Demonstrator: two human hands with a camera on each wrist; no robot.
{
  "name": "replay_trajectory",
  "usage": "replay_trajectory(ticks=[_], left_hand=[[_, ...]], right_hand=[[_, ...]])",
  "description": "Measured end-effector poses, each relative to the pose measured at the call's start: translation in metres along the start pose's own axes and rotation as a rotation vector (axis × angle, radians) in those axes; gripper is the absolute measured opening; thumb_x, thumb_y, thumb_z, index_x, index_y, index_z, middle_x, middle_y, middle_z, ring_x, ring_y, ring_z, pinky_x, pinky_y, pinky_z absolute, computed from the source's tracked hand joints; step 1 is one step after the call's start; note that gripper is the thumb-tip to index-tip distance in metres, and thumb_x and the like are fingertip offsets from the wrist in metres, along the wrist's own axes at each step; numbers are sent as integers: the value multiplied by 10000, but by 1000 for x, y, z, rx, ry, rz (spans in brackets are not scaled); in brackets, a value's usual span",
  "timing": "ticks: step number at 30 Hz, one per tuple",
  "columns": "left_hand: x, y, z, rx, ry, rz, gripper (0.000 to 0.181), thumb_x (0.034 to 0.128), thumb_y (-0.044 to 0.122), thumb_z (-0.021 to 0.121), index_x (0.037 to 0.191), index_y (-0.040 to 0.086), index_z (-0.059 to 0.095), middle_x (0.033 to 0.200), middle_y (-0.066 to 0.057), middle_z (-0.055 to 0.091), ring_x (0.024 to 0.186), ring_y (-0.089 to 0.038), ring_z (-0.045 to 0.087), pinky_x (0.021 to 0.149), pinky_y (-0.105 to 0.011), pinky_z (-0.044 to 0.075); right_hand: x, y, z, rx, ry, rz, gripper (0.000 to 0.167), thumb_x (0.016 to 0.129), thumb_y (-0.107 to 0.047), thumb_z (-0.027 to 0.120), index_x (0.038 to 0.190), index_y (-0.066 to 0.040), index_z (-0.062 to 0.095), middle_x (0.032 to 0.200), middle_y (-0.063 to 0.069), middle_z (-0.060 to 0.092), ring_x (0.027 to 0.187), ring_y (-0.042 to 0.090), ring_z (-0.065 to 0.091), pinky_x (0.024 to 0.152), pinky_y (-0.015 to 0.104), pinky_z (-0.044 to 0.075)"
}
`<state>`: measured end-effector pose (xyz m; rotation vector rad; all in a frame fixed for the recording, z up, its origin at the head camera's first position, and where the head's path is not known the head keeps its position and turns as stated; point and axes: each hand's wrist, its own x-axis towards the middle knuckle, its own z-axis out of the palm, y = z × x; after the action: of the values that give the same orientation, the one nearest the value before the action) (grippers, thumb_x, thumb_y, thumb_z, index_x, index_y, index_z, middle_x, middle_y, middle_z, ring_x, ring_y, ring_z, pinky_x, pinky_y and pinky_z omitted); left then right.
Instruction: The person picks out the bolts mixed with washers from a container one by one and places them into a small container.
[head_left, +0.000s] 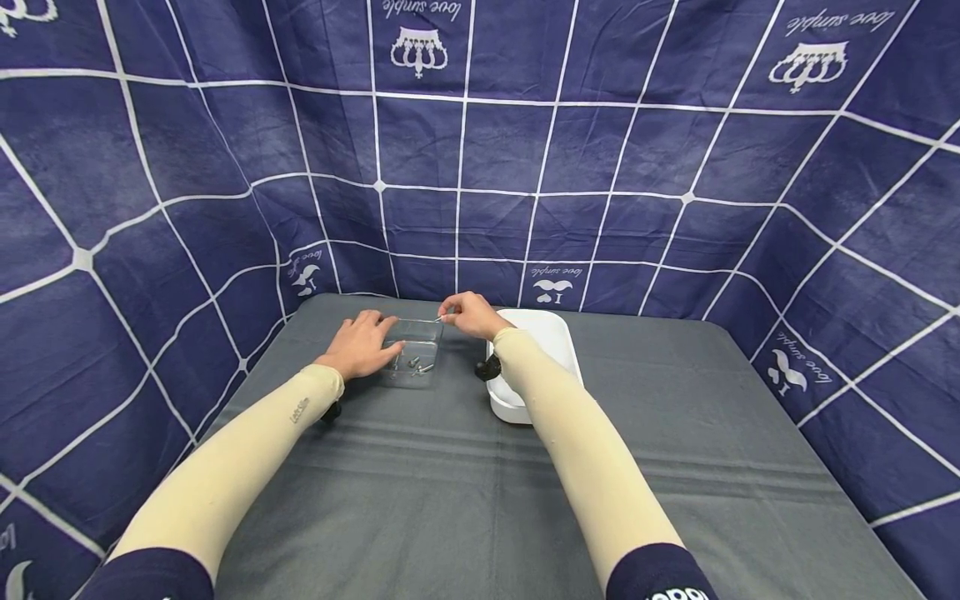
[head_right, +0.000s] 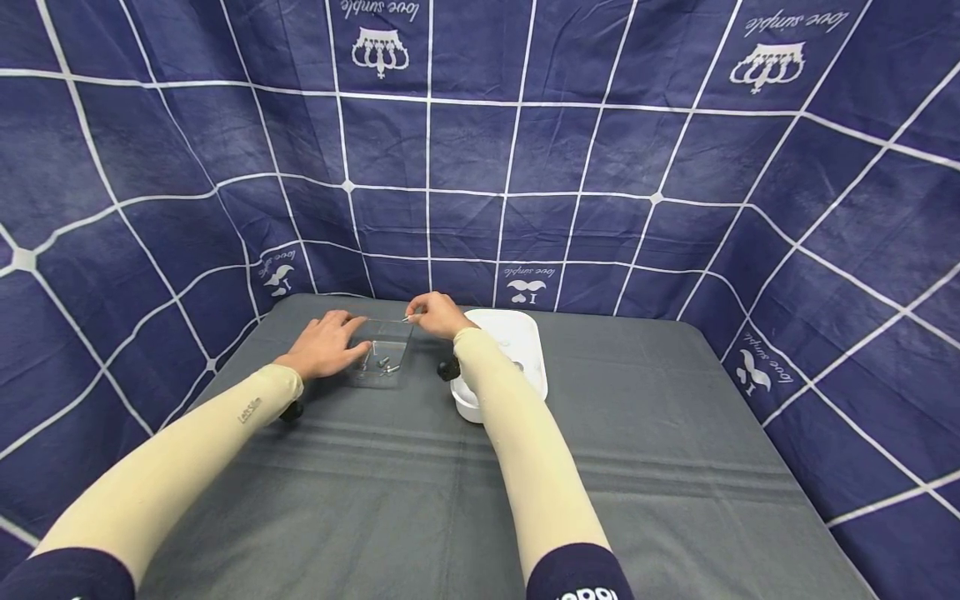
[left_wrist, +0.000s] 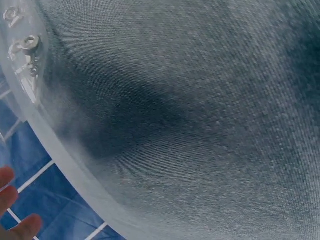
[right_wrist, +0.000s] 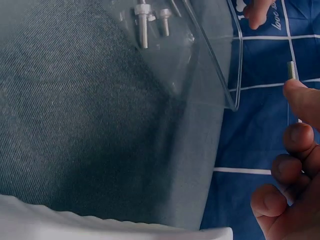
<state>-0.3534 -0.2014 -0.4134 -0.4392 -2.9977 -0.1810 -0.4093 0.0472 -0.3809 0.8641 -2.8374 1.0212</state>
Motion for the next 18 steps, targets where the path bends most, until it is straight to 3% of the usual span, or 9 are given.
replay_trajectory(ticks=[18], left_hand=[[-1, -2, 10, 0, -35, -42, 709, 993, 496, 512, 1538, 56, 398, 1462, -241, 439, 1414, -402, 346, 1090, -646, 324]], right_hand=[[10, -14, 12, -8, -28, 37, 113, 946, -167, 699, 1024, -113, 761, 730, -23, 541, 688, 117, 481, 646, 231, 383]])
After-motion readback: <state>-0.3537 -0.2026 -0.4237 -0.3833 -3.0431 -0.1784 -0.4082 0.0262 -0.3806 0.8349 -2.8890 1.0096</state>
